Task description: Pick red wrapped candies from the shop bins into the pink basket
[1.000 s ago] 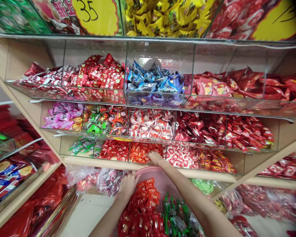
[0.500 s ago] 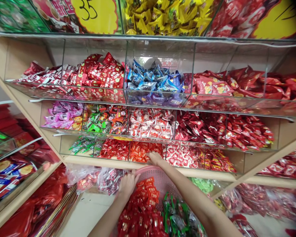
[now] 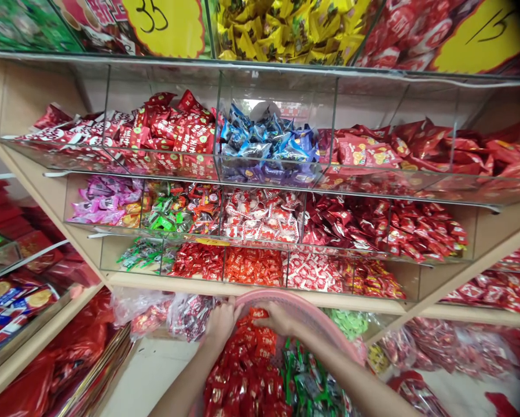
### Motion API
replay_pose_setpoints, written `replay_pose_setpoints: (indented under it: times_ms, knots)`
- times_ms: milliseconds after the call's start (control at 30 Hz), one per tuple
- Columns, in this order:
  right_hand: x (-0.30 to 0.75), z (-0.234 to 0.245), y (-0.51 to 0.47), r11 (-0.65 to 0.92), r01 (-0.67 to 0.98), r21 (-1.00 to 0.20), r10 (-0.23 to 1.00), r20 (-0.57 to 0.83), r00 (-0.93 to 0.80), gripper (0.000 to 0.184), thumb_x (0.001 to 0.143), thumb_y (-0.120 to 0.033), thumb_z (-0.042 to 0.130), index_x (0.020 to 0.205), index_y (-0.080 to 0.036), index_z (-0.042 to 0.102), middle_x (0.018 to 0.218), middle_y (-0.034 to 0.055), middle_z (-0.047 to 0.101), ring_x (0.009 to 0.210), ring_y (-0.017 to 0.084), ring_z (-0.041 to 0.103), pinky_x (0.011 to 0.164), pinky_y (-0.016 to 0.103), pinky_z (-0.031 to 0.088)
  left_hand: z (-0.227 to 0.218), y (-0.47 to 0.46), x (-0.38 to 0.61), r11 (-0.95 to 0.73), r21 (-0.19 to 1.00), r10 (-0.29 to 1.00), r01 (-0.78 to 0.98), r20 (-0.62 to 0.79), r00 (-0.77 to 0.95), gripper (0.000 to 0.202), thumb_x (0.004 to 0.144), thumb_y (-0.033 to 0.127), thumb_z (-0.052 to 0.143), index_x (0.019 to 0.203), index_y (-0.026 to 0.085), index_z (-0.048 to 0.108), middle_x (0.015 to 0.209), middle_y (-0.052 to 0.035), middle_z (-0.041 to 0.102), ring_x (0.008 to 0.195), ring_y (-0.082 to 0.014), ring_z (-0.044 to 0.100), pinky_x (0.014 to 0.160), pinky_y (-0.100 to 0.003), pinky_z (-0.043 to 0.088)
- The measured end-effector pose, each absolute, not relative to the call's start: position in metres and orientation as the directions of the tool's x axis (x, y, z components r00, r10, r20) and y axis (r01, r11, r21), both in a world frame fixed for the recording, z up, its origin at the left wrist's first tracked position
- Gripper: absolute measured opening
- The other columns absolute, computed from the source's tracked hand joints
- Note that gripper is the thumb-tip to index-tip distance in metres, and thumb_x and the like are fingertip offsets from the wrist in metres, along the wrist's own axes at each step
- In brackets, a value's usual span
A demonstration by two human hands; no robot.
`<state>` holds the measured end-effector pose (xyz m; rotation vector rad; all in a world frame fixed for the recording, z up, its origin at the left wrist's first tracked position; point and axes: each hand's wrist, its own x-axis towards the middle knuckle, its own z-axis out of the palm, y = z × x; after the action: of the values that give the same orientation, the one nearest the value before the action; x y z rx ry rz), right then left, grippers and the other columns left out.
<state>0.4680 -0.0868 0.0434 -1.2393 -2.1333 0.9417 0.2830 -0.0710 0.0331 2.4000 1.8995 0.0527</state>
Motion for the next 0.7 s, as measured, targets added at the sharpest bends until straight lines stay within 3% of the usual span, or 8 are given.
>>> replay_pose_setpoints:
  times_ms: [133,300,567,700]
  knots:
    - [0.464,0.018,-0.092,0.241,0.656,-0.715,0.924,-0.036,-0.380,0.023,0.076,-0.033,0.060,0.095,-0.021,0.065,0.100,0.0038,0.067,0.091,0.022,0.060,0.085,0.034,0.045,0.032,-0.071,0.282,-0.229,0.080,0.973,0.970,-0.012,0.231,0.049,0.090,0.047,0.018,0.108,0.016,0.052,0.086,-0.0128,0.067,0.078,-0.0258,0.066,0.064,-0.035,0.049]
    - [0.458,0.009,-0.095,0.203,0.766,-0.610,0.948,-0.075,-0.311,0.027,0.079,-0.033,0.056,0.104,-0.023,0.062,0.110,0.0063,0.064,0.103,0.023,0.056,0.089,0.033,0.042,0.033,-0.071,0.282,-0.220,0.083,0.974,0.972,-0.030,0.223,0.049,0.090,0.047,0.018,0.109,0.017,0.051,0.086,-0.0126,0.067,0.079,-0.0240,0.066,0.066,-0.033,0.048]
    - [0.466,0.027,-0.094,0.225,0.787,-0.575,0.972,0.082,-0.218,0.035,0.085,-0.036,0.048,0.116,-0.022,0.055,0.114,0.0076,0.061,0.105,0.019,0.055,0.089,0.027,0.040,0.033,-0.071,0.282,-0.221,0.099,0.974,0.970,-0.024,0.225,0.050,0.090,0.046,0.019,0.110,0.015,0.052,0.086,-0.0140,0.068,0.080,-0.0244,0.066,0.066,-0.033,0.049]
    - [0.486,0.040,-0.100,0.219,0.872,-0.437,0.975,0.065,-0.212,0.037,0.085,-0.043,0.046,0.111,-0.020,0.058,0.109,0.0108,0.059,0.101,0.022,0.055,0.085,0.028,0.041,0.036,-0.072,0.281,-0.222,0.096,0.973,0.970,-0.039,0.227,0.048,0.090,0.046,0.020,0.108,0.015,0.052,0.085,-0.0135,0.068,0.078,-0.0254,0.066,0.065,-0.034,0.049]
